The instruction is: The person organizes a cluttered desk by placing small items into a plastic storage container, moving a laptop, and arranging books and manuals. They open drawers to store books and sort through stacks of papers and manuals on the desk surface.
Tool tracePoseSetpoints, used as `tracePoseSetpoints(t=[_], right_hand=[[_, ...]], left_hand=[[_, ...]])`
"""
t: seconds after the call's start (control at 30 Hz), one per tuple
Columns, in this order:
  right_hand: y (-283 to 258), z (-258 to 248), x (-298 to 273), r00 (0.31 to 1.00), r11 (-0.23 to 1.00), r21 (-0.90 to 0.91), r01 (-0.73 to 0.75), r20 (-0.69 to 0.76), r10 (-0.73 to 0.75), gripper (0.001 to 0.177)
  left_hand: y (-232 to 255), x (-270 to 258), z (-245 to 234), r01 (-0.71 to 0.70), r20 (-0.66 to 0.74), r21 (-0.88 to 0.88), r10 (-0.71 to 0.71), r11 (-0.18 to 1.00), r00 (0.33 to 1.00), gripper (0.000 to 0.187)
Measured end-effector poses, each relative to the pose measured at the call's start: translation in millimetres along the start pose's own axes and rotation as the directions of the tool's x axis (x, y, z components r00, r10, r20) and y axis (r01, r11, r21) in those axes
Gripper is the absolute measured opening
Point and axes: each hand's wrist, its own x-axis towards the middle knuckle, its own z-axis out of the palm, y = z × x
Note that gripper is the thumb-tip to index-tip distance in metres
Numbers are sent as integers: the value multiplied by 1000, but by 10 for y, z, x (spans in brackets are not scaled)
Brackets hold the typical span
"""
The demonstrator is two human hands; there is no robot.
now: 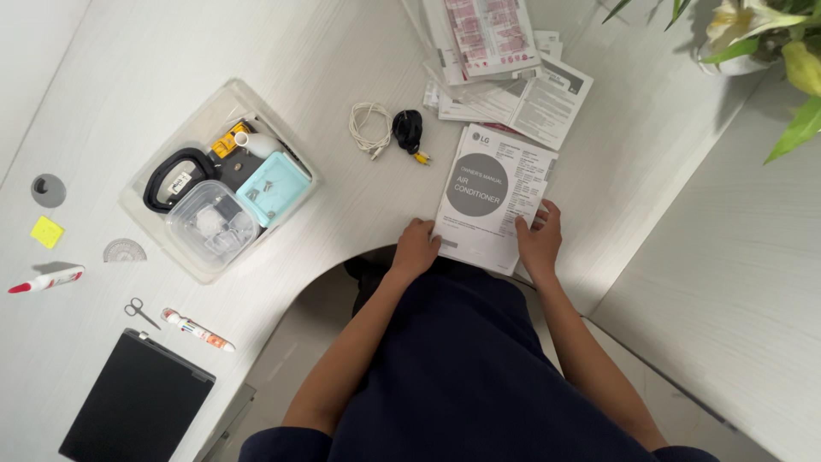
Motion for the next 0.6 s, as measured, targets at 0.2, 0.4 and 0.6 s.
tracePoseSetpoints(t=[0.2, 0.4, 0.6], right_hand=[[56, -54, 105, 999, 997, -73, 31, -25, -33, 65], [-70, -47, 92, 971, 953, -208, 221, -46, -235, 60], [-488, 166, -50, 900, 875, -224, 428, 23, -435, 50]], left_hand=[[18, 2, -12, -114, 139, -67, 122, 991, 983, 28], [-103, -22, -54, -77, 71, -149, 89, 986, 994, 36], [-423, -267, -385, -37, -227, -325, -40, 945, 973, 33]])
